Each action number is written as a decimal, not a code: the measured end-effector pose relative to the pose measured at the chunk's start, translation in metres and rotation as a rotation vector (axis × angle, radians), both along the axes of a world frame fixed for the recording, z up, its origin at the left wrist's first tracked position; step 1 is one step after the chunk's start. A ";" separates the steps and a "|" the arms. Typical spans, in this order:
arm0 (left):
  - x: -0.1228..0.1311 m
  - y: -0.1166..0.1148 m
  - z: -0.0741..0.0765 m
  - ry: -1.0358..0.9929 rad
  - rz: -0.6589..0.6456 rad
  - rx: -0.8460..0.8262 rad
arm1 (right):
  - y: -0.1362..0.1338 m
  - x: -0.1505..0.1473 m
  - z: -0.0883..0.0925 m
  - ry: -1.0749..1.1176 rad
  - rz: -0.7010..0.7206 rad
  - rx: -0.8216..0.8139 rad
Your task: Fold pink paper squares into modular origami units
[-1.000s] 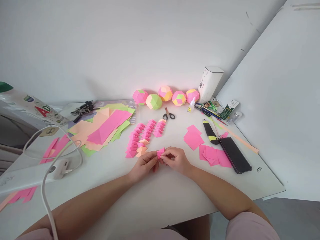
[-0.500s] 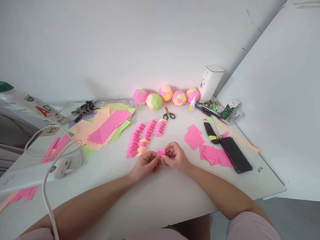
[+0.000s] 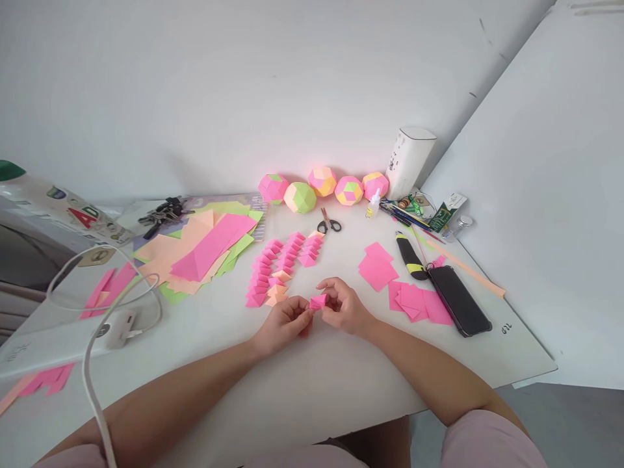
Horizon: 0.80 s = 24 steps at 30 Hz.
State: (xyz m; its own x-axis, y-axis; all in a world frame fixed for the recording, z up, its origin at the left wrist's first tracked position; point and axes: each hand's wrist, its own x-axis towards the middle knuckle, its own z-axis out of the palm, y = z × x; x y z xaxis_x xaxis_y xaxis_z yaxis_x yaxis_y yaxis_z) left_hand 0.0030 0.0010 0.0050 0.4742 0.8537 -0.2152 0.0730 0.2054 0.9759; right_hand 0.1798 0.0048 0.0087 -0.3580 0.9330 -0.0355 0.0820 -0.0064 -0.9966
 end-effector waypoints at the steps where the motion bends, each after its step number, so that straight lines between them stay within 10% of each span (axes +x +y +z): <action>1: 0.000 0.000 0.000 -0.004 0.000 -0.005 | 0.000 0.000 0.000 0.011 0.003 -0.006; 9: -0.002 -0.002 0.003 -0.032 0.007 -0.027 | 0.001 0.002 -0.005 0.038 0.019 -0.015; 17: -0.004 -0.001 0.004 -0.099 -0.029 -0.019 | 0.006 0.002 -0.010 -0.126 0.047 0.627; 24: -0.001 0.002 0.001 -0.179 0.001 -0.060 | 0.012 0.004 -0.005 -0.205 -0.034 0.770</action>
State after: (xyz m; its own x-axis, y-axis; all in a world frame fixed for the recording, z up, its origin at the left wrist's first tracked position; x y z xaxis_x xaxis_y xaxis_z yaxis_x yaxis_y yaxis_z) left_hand 0.0018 0.0029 0.0063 0.5084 0.8426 -0.1775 -0.1013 0.2633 0.9594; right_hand 0.1835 0.0164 0.0034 -0.3848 0.7326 0.5615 0.2766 0.6719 -0.6871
